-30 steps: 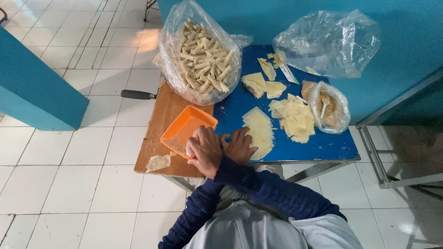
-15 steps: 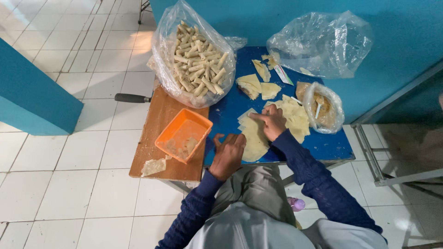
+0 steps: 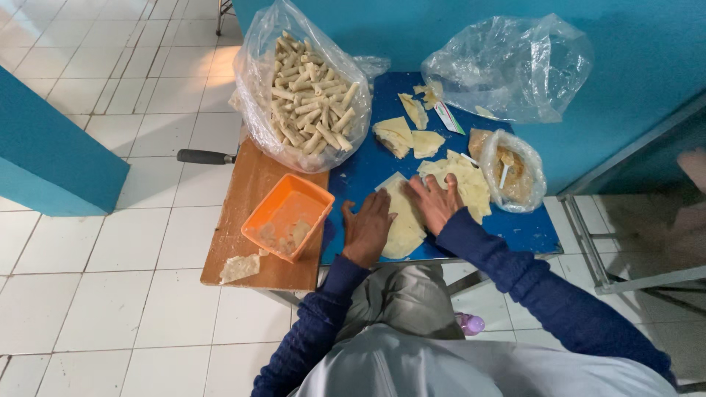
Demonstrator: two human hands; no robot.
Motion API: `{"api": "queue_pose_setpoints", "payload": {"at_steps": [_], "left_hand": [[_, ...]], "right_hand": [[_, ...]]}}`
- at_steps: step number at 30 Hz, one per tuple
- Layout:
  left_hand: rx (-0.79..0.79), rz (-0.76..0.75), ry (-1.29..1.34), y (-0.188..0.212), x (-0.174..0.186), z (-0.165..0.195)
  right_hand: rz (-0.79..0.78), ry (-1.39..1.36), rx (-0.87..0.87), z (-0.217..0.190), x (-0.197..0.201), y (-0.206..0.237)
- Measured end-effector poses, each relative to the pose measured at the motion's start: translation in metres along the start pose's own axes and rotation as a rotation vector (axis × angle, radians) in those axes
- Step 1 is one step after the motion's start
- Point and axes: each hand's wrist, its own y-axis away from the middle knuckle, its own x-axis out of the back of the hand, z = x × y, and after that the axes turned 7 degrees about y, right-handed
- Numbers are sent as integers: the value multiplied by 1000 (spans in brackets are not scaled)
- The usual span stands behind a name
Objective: The person sits at a small table folding flat dough sheets one at a time and places the folded pieces into an orange container. They occasionally scoop a brown filling from a covered bowl with a spoon while working through the stack of dough pieces on the table.
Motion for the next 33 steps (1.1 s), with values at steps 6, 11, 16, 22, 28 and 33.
{"api": "queue_pose_setpoints", "payload": {"at_steps": [6, 11, 16, 22, 28, 33], "left_hand": [[8, -19, 10, 0, 2, 0], [-12, -2, -18, 0, 1, -3], [-3, 2, 26, 1, 1, -4], [-21, 9, 6, 2, 6, -4], [-18, 7, 4, 1, 7, -4], [2, 1, 19, 3, 6, -4]], "right_hand": [[41, -249, -112, 11, 5, -2], [32, -207, -68, -3, -1, -4], [10, -162, -87, -1, -15, -17], [-105, -268, -194, 12, -14, -25], [-25, -399, -188, -7, -4, -2], [47, -12, -121, 0, 3, 15]]}}
